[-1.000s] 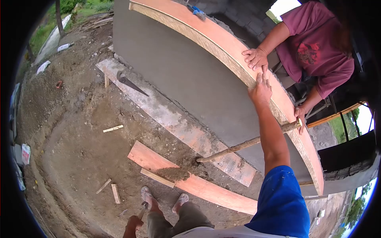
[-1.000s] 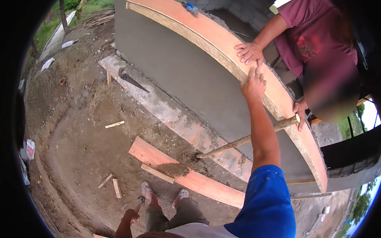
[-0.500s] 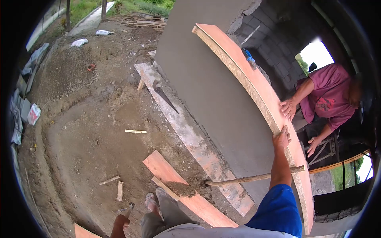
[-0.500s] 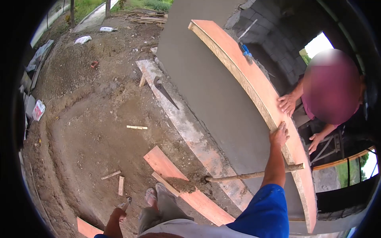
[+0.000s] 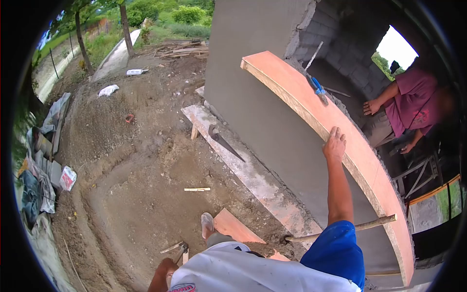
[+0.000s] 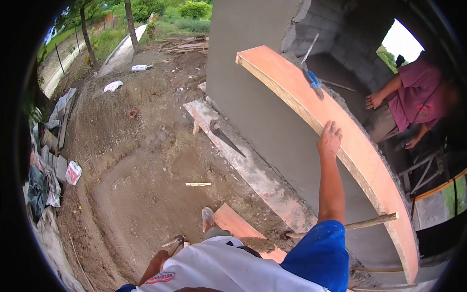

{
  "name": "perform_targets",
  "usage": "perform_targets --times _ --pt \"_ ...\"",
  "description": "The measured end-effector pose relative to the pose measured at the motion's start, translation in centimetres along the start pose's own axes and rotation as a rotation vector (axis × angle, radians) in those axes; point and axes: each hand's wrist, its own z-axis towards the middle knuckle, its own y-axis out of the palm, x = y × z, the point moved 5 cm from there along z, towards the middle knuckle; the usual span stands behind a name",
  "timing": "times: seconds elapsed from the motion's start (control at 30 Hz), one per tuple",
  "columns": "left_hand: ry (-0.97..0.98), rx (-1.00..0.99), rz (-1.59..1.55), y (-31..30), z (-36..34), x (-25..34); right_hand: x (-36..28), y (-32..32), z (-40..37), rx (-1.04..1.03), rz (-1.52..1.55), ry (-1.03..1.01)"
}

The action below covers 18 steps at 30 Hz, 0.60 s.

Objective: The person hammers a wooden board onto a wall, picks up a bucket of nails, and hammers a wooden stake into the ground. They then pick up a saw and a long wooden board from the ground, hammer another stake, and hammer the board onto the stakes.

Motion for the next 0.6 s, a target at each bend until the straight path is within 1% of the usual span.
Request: perform_targets --times 0.1,0.23,0.27,0.33,0.37,0.4,0.47,0.5,0.6 --pt "0.069 0.054 0.005 -6.4 2.5 3.5 -6.3 -0.7 5.1 -0.029 -0.014 -0.063" --pt "0.051 0.131 0.067 -14.8 5.0 7.9 -14.5 -1.9 12.5 -0.244 0.129 -0.06" --pt "0.027 0.11 0.026 -16.1 6.4 7.9 -16.7 -2.4 14.1 -0.305 0.154 -0.043" --pt "0.047 0.14 -0.011 -19.7 7.3 10.0 -21.5 -4.2 16.3 -0.231 0.136 -0.174" --pt "0.059 0.155 -0.026 -21.5 7.9 10.9 -23.8 -5.6 17.5 -0.288 0.177 -0.161" --pt "0.067 0.137 -0.131 -22.8 9.7 11.3 -25.3 -6.5 18.9 -0.349 0.216 -0.145" --pt "0.079 0.094 -0.341 -25.2 13.9 11.9 -27.4 -3.5 24.0 -0.349 0.393 -0.178" --pt "0.096 0.092 -0.333 -26.9 15.0 12.8 -28.3 -2.3 26.2 -0.343 0.482 -0.194" --pt "0.145 0.075 -0.279 -32.4 17.5 16.9 -29.6 -0.7 30.2 -0.313 0.4 -0.123"
